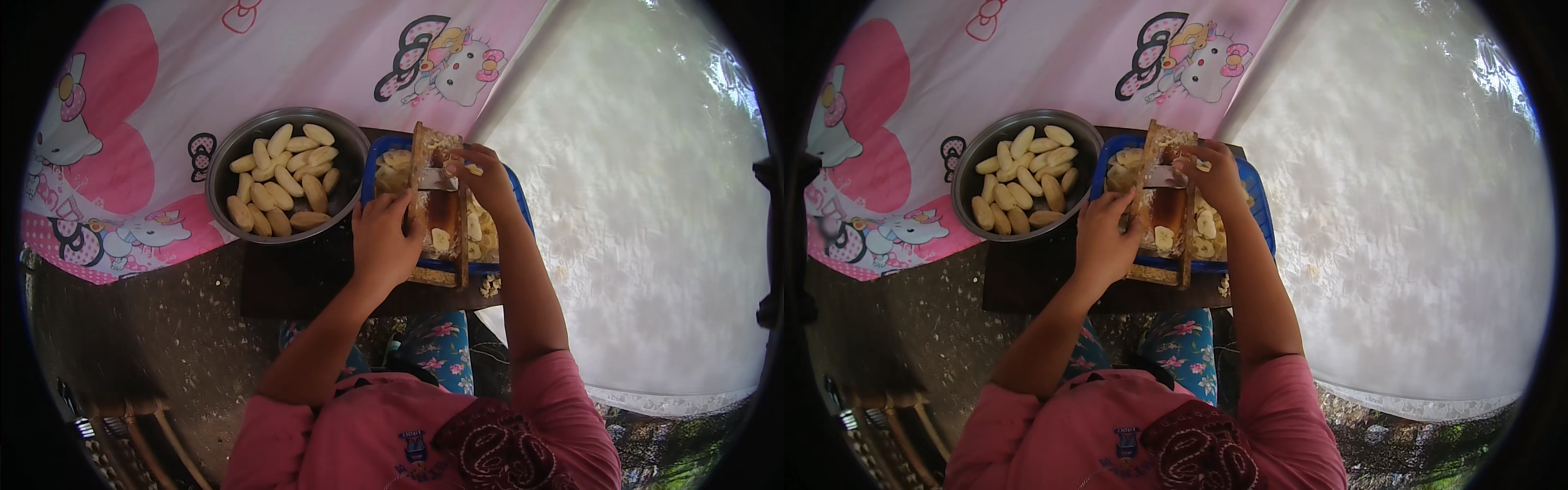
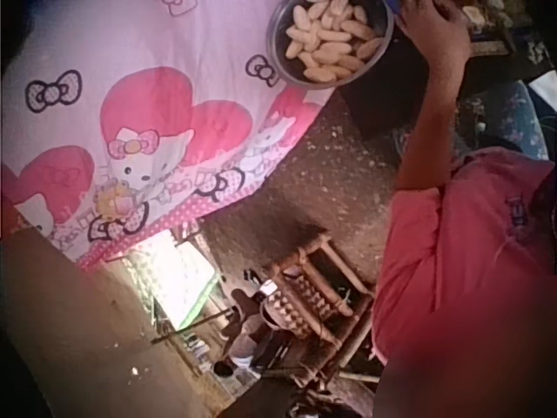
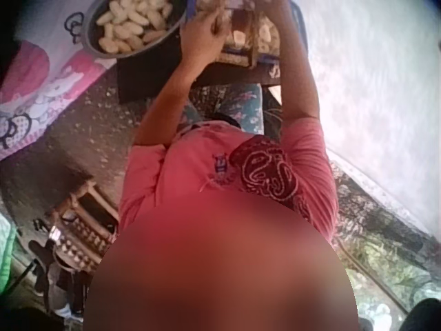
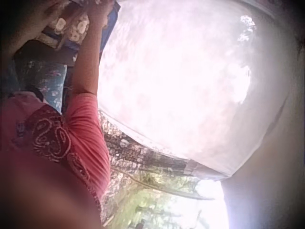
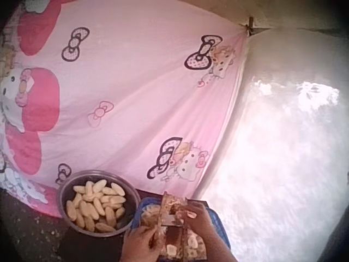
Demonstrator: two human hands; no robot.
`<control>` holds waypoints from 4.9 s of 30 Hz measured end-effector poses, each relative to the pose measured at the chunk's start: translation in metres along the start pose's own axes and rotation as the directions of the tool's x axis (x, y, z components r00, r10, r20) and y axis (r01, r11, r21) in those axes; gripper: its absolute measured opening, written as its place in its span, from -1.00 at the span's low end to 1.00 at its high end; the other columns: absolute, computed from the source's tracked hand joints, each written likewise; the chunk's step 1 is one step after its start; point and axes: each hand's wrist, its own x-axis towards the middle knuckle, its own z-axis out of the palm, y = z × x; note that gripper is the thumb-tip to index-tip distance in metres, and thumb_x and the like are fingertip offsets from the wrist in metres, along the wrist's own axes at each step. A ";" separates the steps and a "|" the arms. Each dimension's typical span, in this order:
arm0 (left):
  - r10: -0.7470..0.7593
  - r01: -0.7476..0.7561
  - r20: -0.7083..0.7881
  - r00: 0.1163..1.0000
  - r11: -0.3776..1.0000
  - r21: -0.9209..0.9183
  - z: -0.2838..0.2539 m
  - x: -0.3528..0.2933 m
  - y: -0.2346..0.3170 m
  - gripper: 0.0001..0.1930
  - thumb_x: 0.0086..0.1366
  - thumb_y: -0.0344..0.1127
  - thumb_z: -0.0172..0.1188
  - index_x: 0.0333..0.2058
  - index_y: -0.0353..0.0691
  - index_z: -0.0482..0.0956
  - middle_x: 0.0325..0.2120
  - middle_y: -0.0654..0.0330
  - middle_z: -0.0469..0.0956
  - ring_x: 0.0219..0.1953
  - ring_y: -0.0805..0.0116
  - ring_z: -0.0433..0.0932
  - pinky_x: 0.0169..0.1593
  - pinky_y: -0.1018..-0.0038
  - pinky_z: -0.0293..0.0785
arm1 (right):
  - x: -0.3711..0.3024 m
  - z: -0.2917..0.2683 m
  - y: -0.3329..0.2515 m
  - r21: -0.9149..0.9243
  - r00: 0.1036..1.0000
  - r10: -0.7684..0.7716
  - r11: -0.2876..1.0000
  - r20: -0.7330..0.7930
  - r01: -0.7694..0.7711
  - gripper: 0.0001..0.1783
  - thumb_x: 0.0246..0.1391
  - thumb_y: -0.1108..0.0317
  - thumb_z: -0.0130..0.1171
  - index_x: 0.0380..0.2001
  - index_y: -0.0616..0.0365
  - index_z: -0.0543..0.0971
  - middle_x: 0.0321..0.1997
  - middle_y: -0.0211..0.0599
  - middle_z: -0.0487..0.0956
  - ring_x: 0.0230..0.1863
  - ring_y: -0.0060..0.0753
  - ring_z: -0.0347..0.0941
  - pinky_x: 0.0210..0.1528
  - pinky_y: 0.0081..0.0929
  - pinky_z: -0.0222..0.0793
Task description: The person sits and repeatedly slices peeled, oblong vegetables using a wooden manual slicer. Slices fall into a blue basket while whole vegetables are taken from a metal bowl. The person handles each vegetable one at a time and continues the slicing cycle.
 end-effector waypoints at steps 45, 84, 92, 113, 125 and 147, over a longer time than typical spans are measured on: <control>-0.009 0.009 -0.009 1.000 1.000 0.002 0.006 -0.002 -0.002 -0.53 0.20 -0.26 0.17 0.09 -0.24 0.50 -0.13 0.10 0.50 0.07 0.09 0.41 0.33 -0.02 0.04 | -0.059 0.011 -0.002 -0.001 0.997 0.049 0.999 -0.065 -0.050 -0.69 -0.08 0.11 0.44 -0.25 -0.04 0.74 0.07 0.06 0.50 0.19 -0.02 0.38 0.20 -0.17 0.29; -0.019 0.020 0.014 1.000 0.998 -0.057 0.004 0.004 0.000 -0.54 0.19 -0.32 0.18 0.09 -0.24 0.52 -0.13 0.06 0.53 -0.03 0.00 0.43 0.13 0.18 0.28 | -0.003 0.028 0.017 0.197 0.958 0.265 0.950 -0.108 -0.241 -0.69 -0.16 0.05 0.44 -0.38 0.00 0.75 -0.12 -0.10 0.63 0.10 -0.14 0.43 0.14 -0.21 0.30; -0.007 0.007 0.015 1.000 0.999 -0.040 0.003 0.003 0.000 -0.55 0.22 -0.31 0.18 0.10 -0.25 0.50 -0.14 0.02 0.53 -0.03 -0.03 0.44 0.14 0.17 0.27 | -0.004 -0.005 -0.010 -0.222 0.980 -0.197 0.956 -0.005 0.191 -0.77 0.06 0.33 0.22 -0.19 -0.11 0.72 -0.04 -0.18 0.55 0.08 -0.16 0.45 0.18 -0.22 0.30; 0.367 -0.536 0.618 0.696 0.838 0.105 -0.049 0.026 0.059 -0.58 0.08 -0.38 0.33 -0.03 -0.22 0.55 -0.09 0.15 0.47 0.07 0.13 0.38 0.26 0.17 0.14 | -0.031 -0.017 -0.049 -0.400 0.942 -0.242 0.859 0.232 0.319 -0.83 -0.14 0.41 0.21 -0.38 0.04 0.66 -0.19 -0.13 0.58 -0.11 -0.10 0.54 -0.09 -0.23 0.47; 0.380 -0.418 0.391 0.838 0.908 0.014 -0.037 0.040 0.057 -0.89 0.18 -0.45 0.23 -0.31 -0.27 0.66 -0.37 0.14 0.56 -0.19 0.13 0.51 0.00 0.27 0.36 | -0.115 -0.113 0.042 0.158 0.863 0.194 0.978 -0.466 -0.135 -0.75 0.06 0.36 0.28 -0.18 0.20 0.65 -0.22 -0.26 0.57 -0.15 -0.44 0.55 -0.11 -0.51 0.47; 0.173 -0.244 0.270 0.947 0.935 0.257 -0.053 0.082 0.017 -0.72 0.29 -0.42 0.09 -0.04 -0.29 0.59 -0.34 -0.02 0.52 -0.25 0.01 0.53 -0.14 0.27 0.43 | -0.193 -0.073 0.064 -0.112 0.847 0.363 0.894 -0.388 -0.434 -0.85 0.05 0.50 0.19 -0.29 0.25 0.65 -0.28 -0.19 0.62 -0.27 -0.21 0.58 -0.19 -0.41 0.44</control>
